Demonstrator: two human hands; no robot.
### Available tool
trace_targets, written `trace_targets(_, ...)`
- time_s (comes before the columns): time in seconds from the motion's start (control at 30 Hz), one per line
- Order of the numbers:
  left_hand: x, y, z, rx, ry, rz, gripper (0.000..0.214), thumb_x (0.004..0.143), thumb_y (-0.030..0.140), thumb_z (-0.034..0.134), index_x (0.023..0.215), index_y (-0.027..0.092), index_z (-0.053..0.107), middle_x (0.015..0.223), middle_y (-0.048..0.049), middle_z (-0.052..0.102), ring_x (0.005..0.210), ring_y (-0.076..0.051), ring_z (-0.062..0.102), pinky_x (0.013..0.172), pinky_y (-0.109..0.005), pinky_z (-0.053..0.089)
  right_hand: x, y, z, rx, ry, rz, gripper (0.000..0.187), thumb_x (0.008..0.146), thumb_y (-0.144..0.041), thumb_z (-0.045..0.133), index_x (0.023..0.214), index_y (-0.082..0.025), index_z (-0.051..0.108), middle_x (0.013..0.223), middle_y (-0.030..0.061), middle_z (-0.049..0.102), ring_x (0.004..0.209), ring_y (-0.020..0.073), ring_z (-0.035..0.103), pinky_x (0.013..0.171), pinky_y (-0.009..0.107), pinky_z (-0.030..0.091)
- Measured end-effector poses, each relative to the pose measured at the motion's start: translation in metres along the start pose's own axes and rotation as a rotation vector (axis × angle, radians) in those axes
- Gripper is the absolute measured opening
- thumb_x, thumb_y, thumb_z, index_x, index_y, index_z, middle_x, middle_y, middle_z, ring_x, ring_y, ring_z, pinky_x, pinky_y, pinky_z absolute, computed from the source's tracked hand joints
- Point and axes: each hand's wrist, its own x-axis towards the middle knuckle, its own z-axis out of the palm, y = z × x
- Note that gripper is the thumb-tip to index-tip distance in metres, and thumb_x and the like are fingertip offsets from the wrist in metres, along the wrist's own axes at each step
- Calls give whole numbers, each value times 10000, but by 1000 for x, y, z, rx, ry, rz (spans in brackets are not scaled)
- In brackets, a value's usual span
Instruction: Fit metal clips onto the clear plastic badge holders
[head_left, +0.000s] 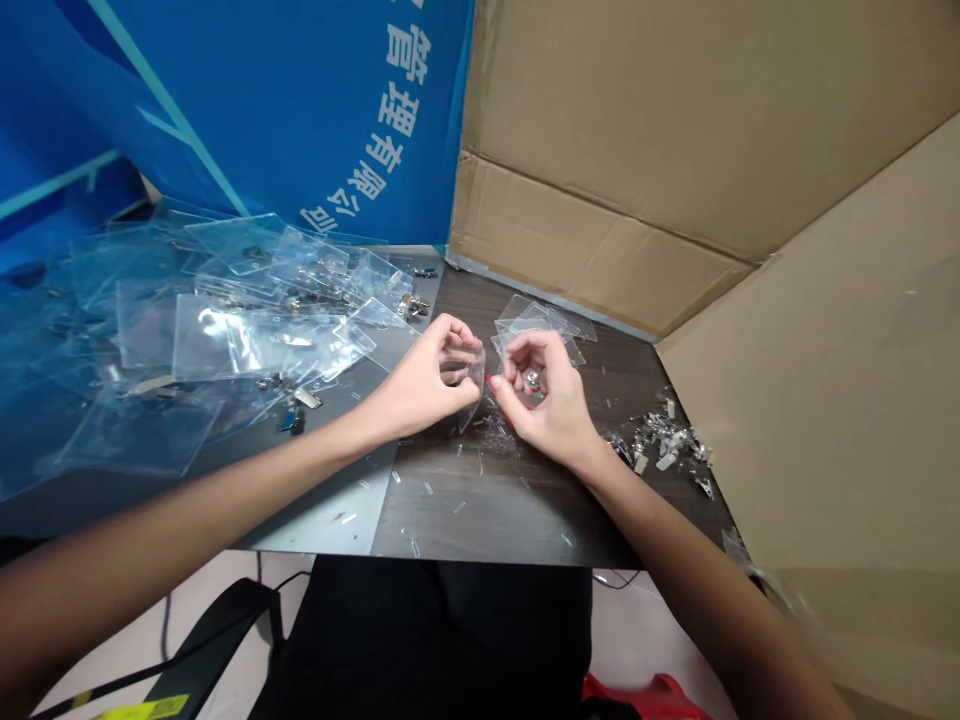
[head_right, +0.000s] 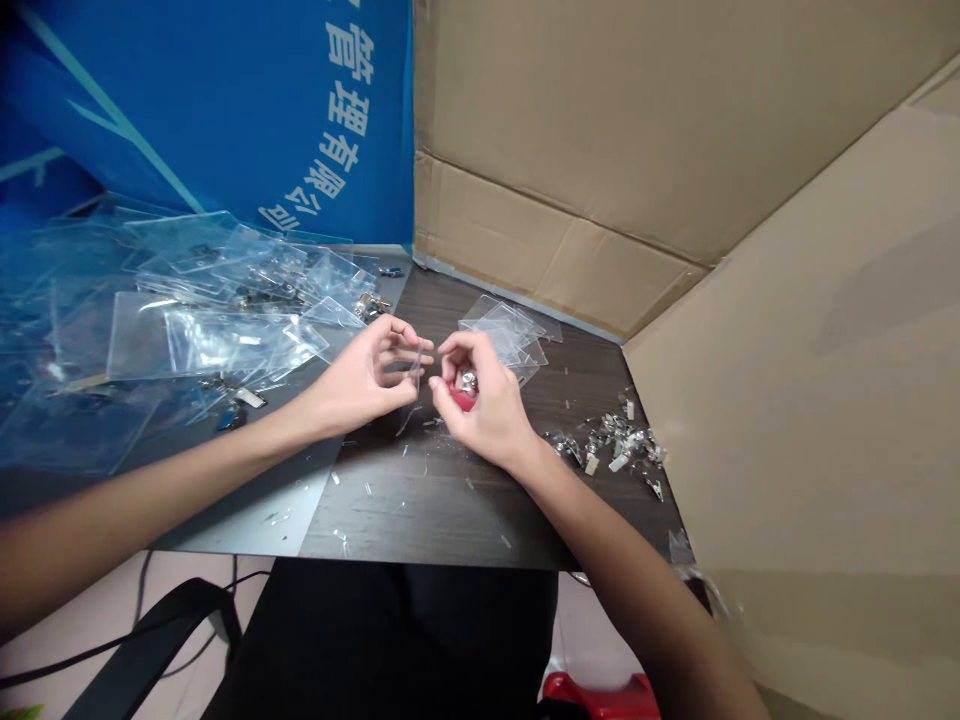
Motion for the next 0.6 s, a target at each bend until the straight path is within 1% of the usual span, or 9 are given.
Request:
trace_targets(0.03,1,-2,-1,-5,6,-5,476,700,150,784,1077,236,506,1260,-90,684,1193,-249,729,994,-437,630,0,1,0,65,-8,76,263,1006,-165,637,1237,-268,562,1001,23,667,812,175,632,776,358,553)
trace_targets(0.1,2,-5,-2,-16,12,-7,459,717,131,744,1086,240,494,1263,-92,701,1198,-246,742,1055,-472,617,1,4,-1,161,-33,185,212,1037,-185,560,1231,-263,520,1117,59,678,893,179,655,834,371,560)
trace_targets(0.17,2,-7,-3,-8,14,8,455,732,114,721,1102,240,489,1270,-95,711,1213,-246,747,1117,-501,594,2,8,-1,206,-58,249,121,1086,-214,489,1191,-256,532,1162,78,692,918,177,666,852,375,559)
trace_targets(0.23,2,-7,-5,11,5,27,453,753,101,711,1124,235,489,1259,-100,718,1229,-251,749,1144,-513,580,2,10,-1,237,-91,287,118,1139,-277,445,1165,-249,556,1157,85,715,891,173,672,826,370,557)
trace_targets(0.3,2,-8,-6,17,-10,37,444,784,101,715,1144,229,489,1256,-110,726,1222,-255,756,1129,-510,591,2,10,0,278,-129,310,201,1180,-371,421,1144,-244,572,1119,82,736,846,166,682,796,362,558)
trace_targets(0.4,2,-9,-8,4,-32,41,423,840,129,743,1167,223,493,1280,-125,737,1183,-252,772,1076,-486,620,0,9,2,321,-169,370,288,1197,-476,414,1139,-246,577,1032,54,745,780,154,699,749,339,551)
trace_targets(0.5,3,-10,-9,-22,-43,42,412,878,162,766,1190,222,504,1272,-118,751,1117,-230,784,1008,-437,638,0,8,1,257,-212,408,314,1198,-467,422,1150,-245,637,947,26,734,699,143,658,685,315,518)
trace_targets(0.53,3,-10,-9,-35,-44,36,407,889,175,771,1194,222,505,1266,-114,755,1089,-220,786,980,-418,642,0,8,0,206,-224,393,317,1196,-448,431,1164,-245,672,949,27,736,705,146,648,693,316,519)
trace_targets(0.6,4,-9,-8,-68,-39,10,396,910,199,778,1196,220,504,1258,-110,757,1045,-203,790,938,-390,646,0,8,-3,94,-236,322,318,1188,-402,454,1249,-254,728,1034,49,762,807,171,673,783,344,554)
